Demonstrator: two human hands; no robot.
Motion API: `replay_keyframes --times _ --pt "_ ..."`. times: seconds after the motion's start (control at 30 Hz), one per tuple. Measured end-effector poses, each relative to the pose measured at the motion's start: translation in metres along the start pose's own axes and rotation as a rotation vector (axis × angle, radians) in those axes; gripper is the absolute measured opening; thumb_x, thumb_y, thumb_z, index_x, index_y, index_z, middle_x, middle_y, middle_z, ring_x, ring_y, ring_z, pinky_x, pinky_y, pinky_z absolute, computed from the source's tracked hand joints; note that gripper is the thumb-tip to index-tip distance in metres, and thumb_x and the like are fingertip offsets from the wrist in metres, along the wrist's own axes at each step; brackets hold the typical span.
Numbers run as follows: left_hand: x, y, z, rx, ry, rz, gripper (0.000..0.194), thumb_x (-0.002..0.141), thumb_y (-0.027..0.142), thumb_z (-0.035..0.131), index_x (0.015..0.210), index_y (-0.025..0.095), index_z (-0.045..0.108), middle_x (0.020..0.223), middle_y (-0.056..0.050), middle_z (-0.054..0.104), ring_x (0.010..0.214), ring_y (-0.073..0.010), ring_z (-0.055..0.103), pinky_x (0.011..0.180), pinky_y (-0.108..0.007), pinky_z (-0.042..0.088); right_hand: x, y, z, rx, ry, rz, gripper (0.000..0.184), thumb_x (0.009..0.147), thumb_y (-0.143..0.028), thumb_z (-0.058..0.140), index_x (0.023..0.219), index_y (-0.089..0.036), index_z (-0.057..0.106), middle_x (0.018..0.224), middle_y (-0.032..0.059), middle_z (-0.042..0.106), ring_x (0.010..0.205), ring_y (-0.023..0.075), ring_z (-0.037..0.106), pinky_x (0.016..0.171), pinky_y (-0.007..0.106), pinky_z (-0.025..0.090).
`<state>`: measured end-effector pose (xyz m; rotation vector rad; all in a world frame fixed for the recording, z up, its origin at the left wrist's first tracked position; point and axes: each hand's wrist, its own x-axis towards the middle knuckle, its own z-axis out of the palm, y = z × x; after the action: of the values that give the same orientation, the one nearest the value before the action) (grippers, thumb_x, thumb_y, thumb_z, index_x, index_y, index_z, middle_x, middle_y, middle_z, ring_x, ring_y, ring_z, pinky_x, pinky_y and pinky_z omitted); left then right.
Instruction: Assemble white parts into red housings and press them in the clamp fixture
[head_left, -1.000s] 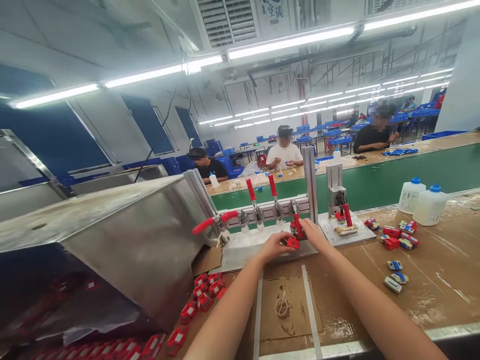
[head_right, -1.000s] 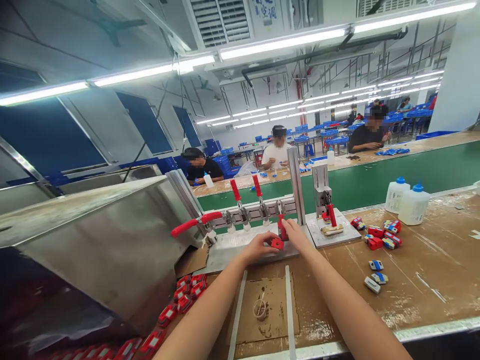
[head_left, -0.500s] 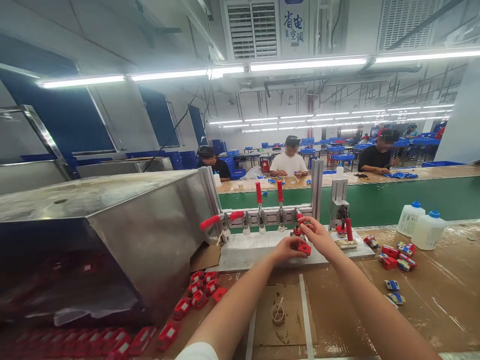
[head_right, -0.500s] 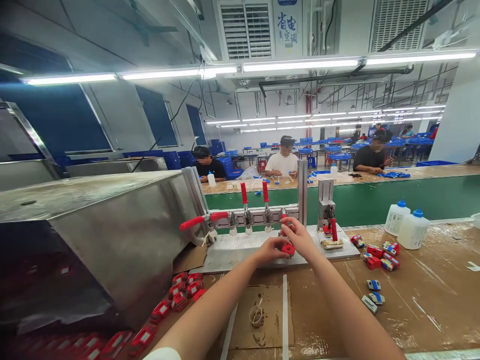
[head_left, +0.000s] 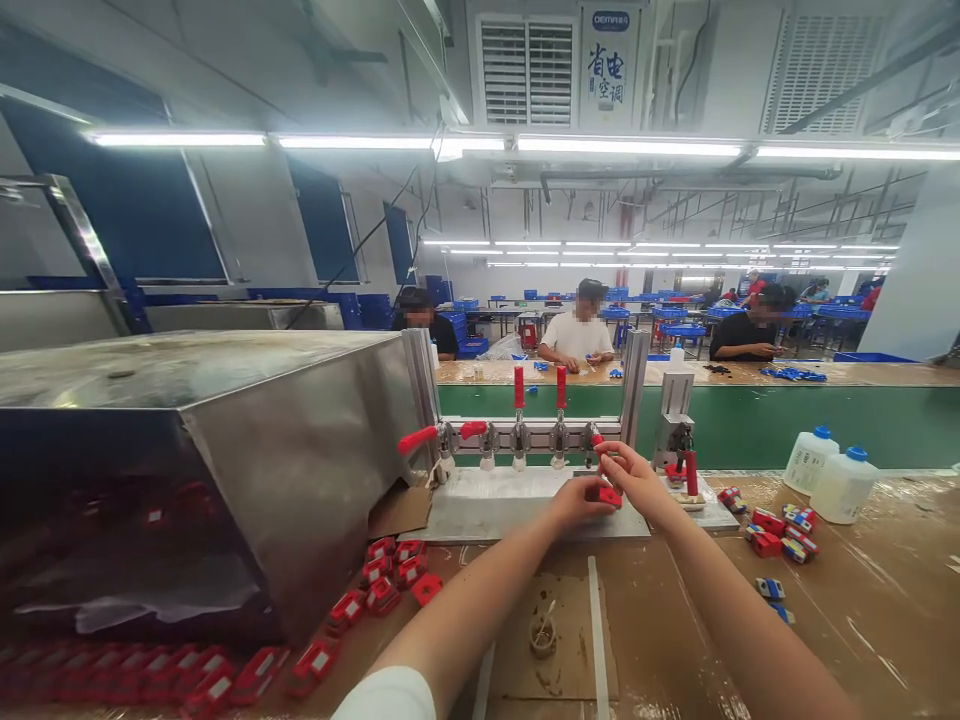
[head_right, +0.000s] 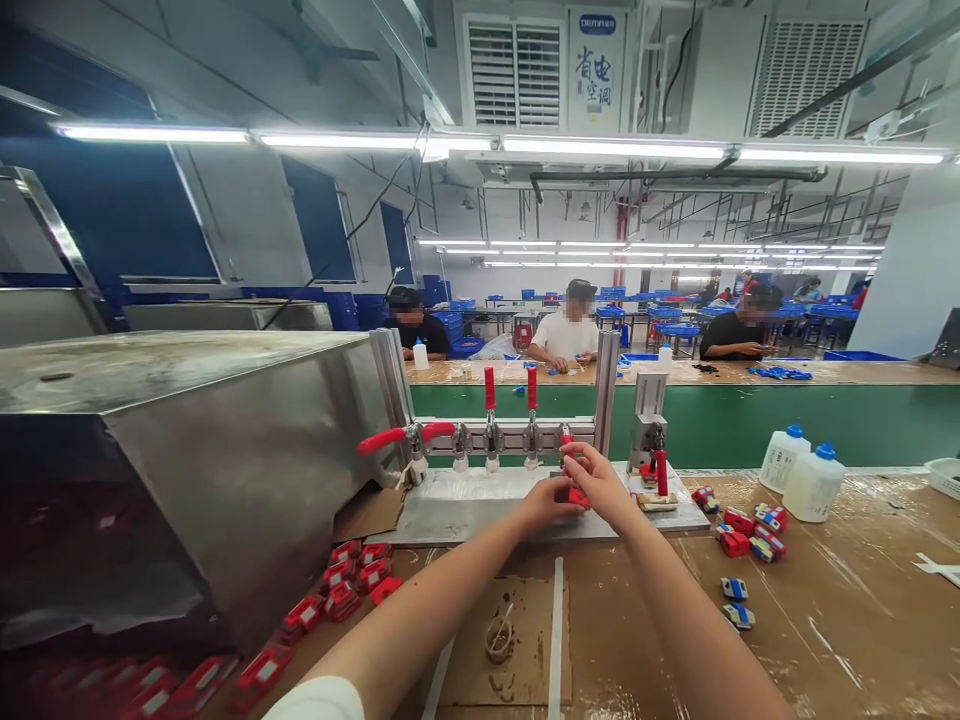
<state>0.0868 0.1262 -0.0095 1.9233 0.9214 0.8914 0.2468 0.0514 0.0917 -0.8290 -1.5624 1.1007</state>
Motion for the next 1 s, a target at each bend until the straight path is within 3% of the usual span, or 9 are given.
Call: replay_keyframes --times 0.1,0.23,0.47,0.73,1.0 --pt "-0.002 -0.012 -0.009 0.084 0.236 -0.072 0.048 0.074 0.042 0.080 0.113 0.016 0.070 0.101 -0.009 0.075 0.093 -0.0256 0.067 0.090 -0.039 0.049 0.003 0.002 0.000 -0.014 -0.017 -0.011 0.060 0.084 -0.071 0.067 0.117 -0.021 0.062 0.076 -0.0014 0.059 0.056 0.0112 0.043 0.052 0.025 0.036" --pt "-0.001 -0.017 -0.015 0.148 0.358 -0.106 0.043 0.075 0.041 0.078 0.111 0.020 0.071 0.102 -0.007 0.076 0.100 -0.0275 0.067 0.094 -0.039 0.048 0.004 0.003 0.002 -0.027 -0.007 -0.018 0.059 0.084 -0.071 0.066 0.115 -0.021 0.063 0.071 -0.0032 0.054 0.055 0.0119 0.044 0.052 0.026 0.037" --pt "0.005 -0.017 -0.011 0.127 0.393 -0.087 0.044 0.083 0.042 0.070 0.121 0.020 0.068 0.112 -0.008 0.075 0.104 -0.0265 0.068 0.094 -0.036 0.049 0.002 -0.001 0.001 -0.012 -0.018 -0.002 0.057 0.087 -0.068 0.066 0.119 -0.021 0.063 0.074 -0.0022 0.054 0.059 0.0128 0.046 0.056 0.027 0.042" --pt "-0.005 -0.017 -0.013 0.156 0.377 -0.047 0.044 0.076 0.051 0.076 0.112 0.024 0.075 0.105 -0.006 0.076 0.105 -0.0299 0.063 0.097 -0.040 0.045 0.000 0.004 0.000 -0.023 0.007 0.009 0.059 0.084 -0.068 0.068 0.119 -0.021 0.064 0.075 -0.0008 0.056 0.060 0.0132 0.045 0.056 0.027 0.040" --pt "-0.012 -0.018 -0.012 0.023 0.438 -0.083 0.044 0.074 0.048 0.077 0.107 0.020 0.073 0.101 -0.005 0.076 0.093 -0.0235 0.066 0.088 -0.035 0.049 -0.006 0.014 -0.002 0.004 0.017 -0.030 0.053 0.088 -0.063 0.067 0.122 -0.022 0.064 0.078 0.0010 0.060 0.063 0.0144 0.047 0.057 0.028 0.041"
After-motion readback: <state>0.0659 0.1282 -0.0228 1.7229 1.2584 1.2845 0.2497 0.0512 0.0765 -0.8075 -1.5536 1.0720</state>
